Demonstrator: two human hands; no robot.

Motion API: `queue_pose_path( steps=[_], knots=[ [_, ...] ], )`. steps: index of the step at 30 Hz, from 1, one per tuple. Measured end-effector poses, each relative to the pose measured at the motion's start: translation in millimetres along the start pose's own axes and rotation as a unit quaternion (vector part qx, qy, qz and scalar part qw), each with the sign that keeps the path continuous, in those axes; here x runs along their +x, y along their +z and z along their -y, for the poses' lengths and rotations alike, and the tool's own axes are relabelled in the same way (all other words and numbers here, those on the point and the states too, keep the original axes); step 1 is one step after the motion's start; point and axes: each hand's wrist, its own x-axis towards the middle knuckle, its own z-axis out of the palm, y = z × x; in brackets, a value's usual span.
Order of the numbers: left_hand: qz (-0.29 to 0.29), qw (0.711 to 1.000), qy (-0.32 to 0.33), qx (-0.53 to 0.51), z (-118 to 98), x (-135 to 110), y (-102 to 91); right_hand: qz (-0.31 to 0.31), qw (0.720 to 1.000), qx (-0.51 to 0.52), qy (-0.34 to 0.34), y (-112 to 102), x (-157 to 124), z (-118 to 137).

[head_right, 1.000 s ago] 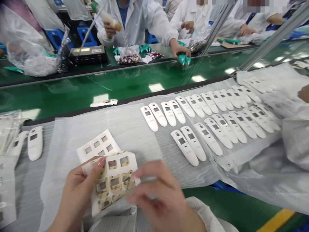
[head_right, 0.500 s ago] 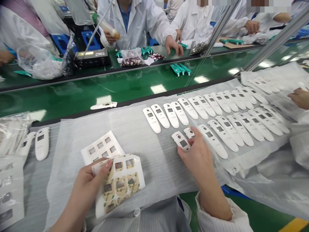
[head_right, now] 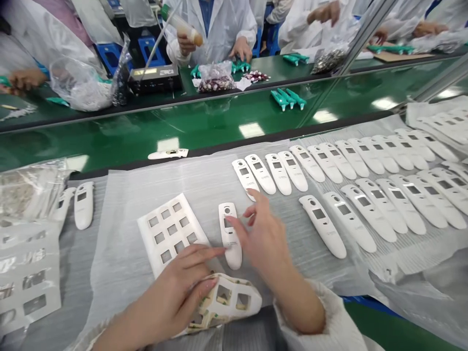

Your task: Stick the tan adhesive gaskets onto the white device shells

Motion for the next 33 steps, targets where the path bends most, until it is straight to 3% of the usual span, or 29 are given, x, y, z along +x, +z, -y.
queue_pose_path(
  steps=[2, 4, 7, 9, 13, 20, 25, 29, 33],
  knots=[
    [0.031, 0.998, 0.022, 0.058, -2, 5, 5.2, -0.017, 0.998, 0.052, -0.042, -12, 13, -12],
    [0.058, 0.991, 0.040, 0.110, -2, 10, 13.3, 0.038, 0.990, 0.125, -0.044, -21, 28, -20],
    [0.055, 0.984, 0.055, 0.159, 1, 16, 27.8, 0.186, 0.955, 0.225, 0.046, -23, 46, -25],
    [0.027, 0.983, 0.066, 0.169, 5, 17, 35.7, 0.234, 0.932, 0.256, 0.104, -18, 50, -25],
    [-0.013, 0.978, 0.089, 0.186, 10, 19, 40.8, 0.200, 0.928, 0.283, 0.135, -3, 40, -23],
    [-0.009, 0.979, 0.109, 0.171, 12, 24, 32.5, 0.114, 0.926, 0.309, 0.184, 5, 21, -24],
    [-0.017, 0.981, 0.110, 0.156, 15, 26, 36.3, 0.146, 0.931, 0.283, 0.178, -2, 27, -30],
    [-0.012, 0.983, 0.110, 0.149, 18, 25, 37.4, 0.184, 0.916, 0.315, 0.168, -9, 35, -33],
    [-0.007, 0.984, 0.114, 0.137, 18, 24, 35.4, 0.180, 0.906, 0.366, 0.111, -13, 39, -34]
  ],
)
